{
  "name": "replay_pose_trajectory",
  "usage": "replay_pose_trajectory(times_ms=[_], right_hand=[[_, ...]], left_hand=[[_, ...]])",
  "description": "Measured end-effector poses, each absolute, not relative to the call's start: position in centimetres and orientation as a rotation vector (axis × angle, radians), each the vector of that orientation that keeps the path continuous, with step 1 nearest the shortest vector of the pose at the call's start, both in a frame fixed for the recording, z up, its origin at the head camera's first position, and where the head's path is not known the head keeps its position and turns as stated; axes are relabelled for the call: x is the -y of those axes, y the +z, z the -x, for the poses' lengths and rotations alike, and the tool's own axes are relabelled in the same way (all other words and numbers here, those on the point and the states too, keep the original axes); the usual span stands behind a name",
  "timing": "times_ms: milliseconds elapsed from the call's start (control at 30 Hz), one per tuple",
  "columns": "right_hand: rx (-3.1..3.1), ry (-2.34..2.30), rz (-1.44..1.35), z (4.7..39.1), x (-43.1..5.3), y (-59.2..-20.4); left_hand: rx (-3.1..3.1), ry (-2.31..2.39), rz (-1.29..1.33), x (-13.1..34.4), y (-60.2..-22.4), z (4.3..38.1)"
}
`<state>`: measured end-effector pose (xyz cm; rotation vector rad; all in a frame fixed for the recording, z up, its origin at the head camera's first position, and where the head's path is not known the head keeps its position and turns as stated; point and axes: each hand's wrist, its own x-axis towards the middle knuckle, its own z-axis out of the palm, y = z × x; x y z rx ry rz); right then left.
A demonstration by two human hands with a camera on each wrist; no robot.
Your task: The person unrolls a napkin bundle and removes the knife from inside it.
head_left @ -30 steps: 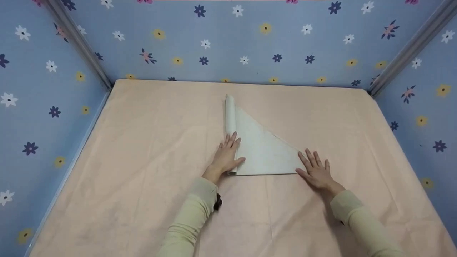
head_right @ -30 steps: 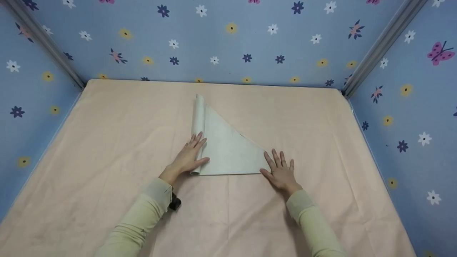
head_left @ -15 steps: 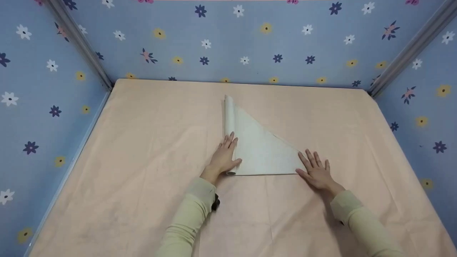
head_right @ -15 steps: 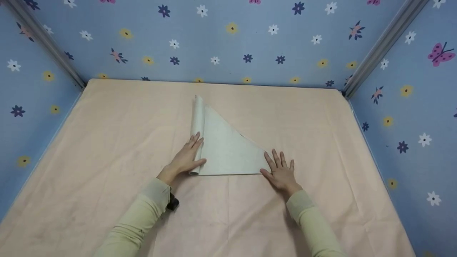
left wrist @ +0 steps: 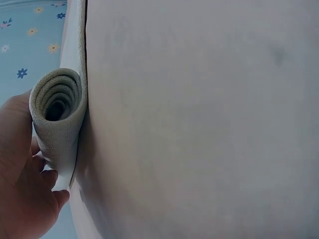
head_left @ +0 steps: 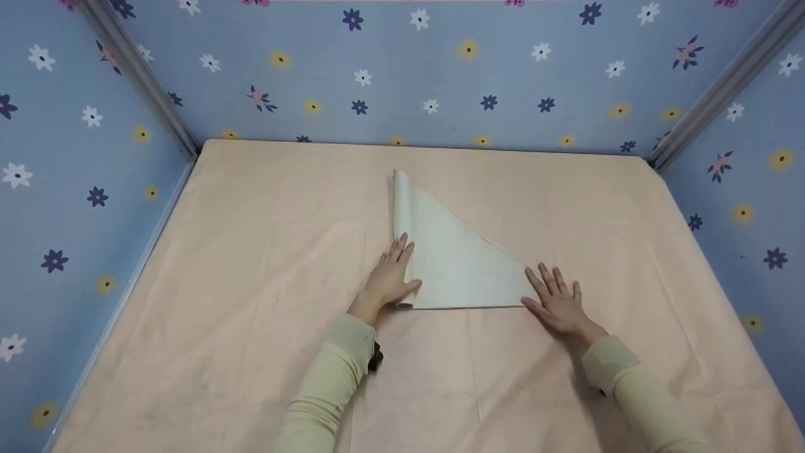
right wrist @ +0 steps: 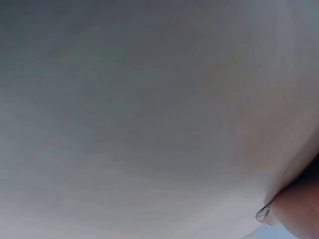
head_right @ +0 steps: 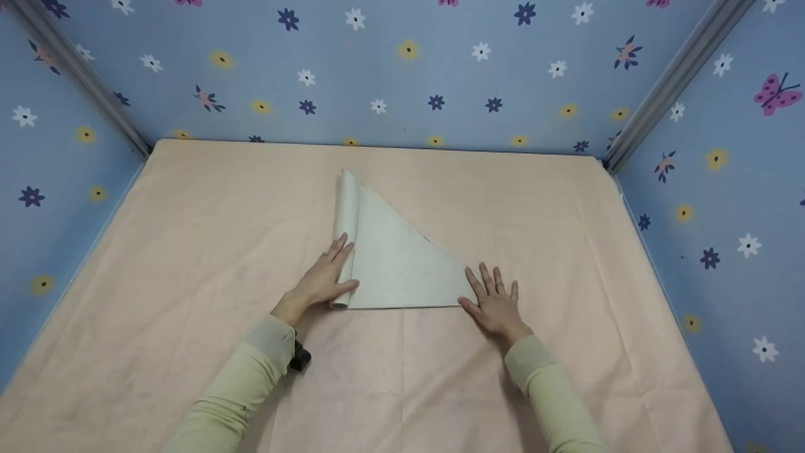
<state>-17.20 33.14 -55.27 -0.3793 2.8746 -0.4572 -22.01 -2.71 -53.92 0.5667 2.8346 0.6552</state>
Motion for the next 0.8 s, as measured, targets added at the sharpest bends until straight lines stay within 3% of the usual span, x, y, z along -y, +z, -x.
replay_pose_trajectory(times_ms=[800], right_hand=[[-2.875,-0.454,0.378,17.2,-33.1,-55.3]], left_hand=[[-2.817,0.657,-0.486,3.9,-53.7,22.0]])
